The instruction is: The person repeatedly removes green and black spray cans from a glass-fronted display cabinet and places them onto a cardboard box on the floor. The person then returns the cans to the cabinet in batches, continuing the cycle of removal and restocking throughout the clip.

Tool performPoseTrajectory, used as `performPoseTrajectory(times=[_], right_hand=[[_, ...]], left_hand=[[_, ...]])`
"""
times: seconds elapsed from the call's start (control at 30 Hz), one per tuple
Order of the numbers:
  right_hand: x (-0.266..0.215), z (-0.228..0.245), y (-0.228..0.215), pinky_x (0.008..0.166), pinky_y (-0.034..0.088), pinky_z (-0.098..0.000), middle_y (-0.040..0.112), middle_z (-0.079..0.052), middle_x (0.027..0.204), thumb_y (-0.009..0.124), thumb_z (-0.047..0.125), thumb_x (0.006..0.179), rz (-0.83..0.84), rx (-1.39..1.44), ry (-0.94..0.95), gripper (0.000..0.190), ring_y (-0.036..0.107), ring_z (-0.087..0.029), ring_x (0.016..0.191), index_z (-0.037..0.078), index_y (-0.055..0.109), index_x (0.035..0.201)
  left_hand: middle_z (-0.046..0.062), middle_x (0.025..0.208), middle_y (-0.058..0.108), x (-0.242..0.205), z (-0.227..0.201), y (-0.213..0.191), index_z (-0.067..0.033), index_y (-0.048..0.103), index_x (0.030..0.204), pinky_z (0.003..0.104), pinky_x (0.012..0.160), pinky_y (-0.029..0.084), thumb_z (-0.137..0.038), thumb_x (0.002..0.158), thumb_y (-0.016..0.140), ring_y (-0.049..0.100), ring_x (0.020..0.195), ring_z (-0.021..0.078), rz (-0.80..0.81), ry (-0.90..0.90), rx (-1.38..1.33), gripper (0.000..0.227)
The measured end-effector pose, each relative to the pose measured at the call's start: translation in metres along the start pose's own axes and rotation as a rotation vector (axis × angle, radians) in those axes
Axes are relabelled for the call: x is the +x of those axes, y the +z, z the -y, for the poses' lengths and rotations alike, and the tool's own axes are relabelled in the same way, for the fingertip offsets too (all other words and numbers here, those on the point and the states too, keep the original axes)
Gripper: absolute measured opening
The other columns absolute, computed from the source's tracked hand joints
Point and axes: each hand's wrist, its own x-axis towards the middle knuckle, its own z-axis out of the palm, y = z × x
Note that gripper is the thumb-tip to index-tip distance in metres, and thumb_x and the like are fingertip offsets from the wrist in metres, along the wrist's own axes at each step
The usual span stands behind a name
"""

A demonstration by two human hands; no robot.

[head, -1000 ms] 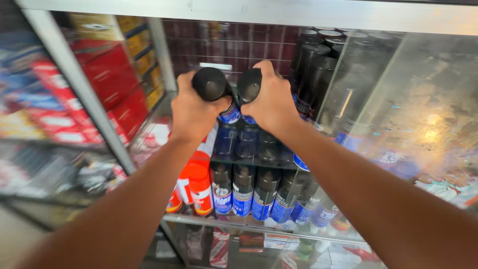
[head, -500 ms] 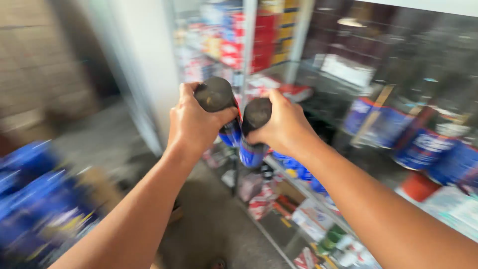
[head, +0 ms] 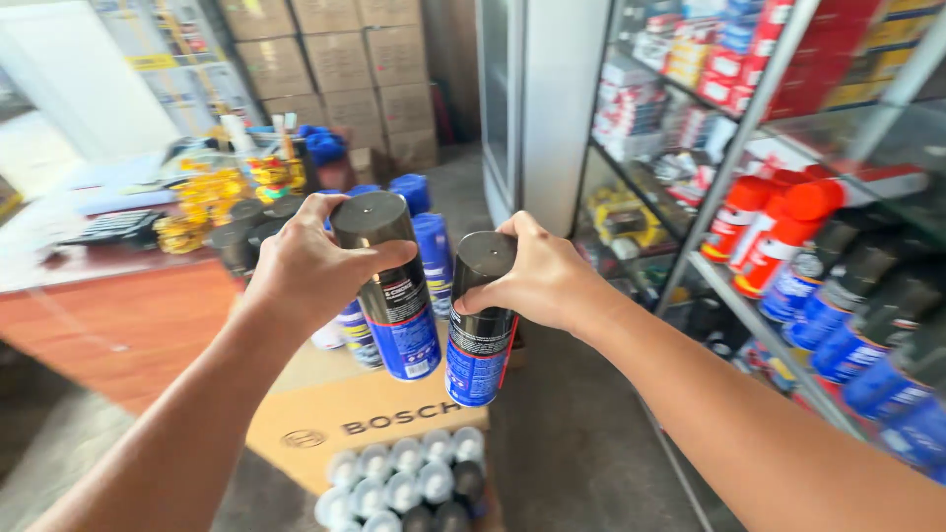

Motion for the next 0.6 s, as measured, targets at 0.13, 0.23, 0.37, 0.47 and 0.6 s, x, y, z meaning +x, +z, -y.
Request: performPoseTrajectory(times=[0.13,0.23,0.37,0.47,0.6], right_hand=[[0.008,0.049,0.043,0.095,0.054,-0.0361,0.072,-0.015,0.114,0.092,0.046,0.048,0.085,-0.009,-0.092,0.093,0.071,-0.027,0.110,0.009,0.056,0.124],[0.017,0.086,0.084,0.095,0.054,-0.0373,0.071,-0.016,0.116,0.091,0.048,0.049,0.118,-0.054,-0.133,0.094,0.070,-0.028,0.110,0.009,0.055,0.126],[0.038,0.136,0.152,0.096,0.054,-0.0387,0.070,-0.016,0.118,0.092,0.048,0.050,0.129,-0.088,-0.153,0.094,0.069,-0.029,0.111,0.010,0.054,0.127],[0.054,0.175,0.208,0.097,0.053,-0.0389,0.068,-0.018,0.119,0.095,0.045,0.048,0.100,-0.107,-0.206,0.094,0.067,-0.031,0.114,0.007,0.054,0.124],[0.081,0.207,0.268,0.094,0.056,-0.0397,0.069,-0.019,0.118,0.094,0.037,0.050,0.094,-0.125,-0.113,0.091,0.070,-0.032,0.110,0.006,0.053,0.125]], left_hand=[[0.014,0.110,0.078,0.008,0.048,-0.044,-0.0076,0.056,0.137,0.036,0.077,0.061,-0.046,0.060,0.087,0.078,0.086,0.0247,0.069,-0.212,0.023,0.092],[0.014,0.117,0.069,0.019,0.098,-0.070,-0.0020,0.053,0.136,0.038,0.070,0.062,-0.044,0.060,0.091,0.076,0.084,0.0231,0.019,-0.186,0.012,0.094],[0.017,0.113,0.072,0.051,0.185,-0.093,0.0004,0.051,0.132,0.036,0.078,0.061,-0.043,0.058,0.093,0.075,0.093,0.0245,0.012,-0.152,0.041,0.095],[0.020,0.114,0.071,0.084,0.252,-0.110,0.0022,0.048,0.128,0.035,0.085,0.060,-0.041,0.056,0.096,0.073,0.103,0.0255,0.026,-0.085,0.004,0.097],[0.023,0.115,0.070,0.123,0.322,-0.105,0.0000,0.044,0.130,0.039,0.090,0.059,-0.039,0.057,0.095,0.071,0.108,0.0323,0.175,-0.078,0.055,0.097]])
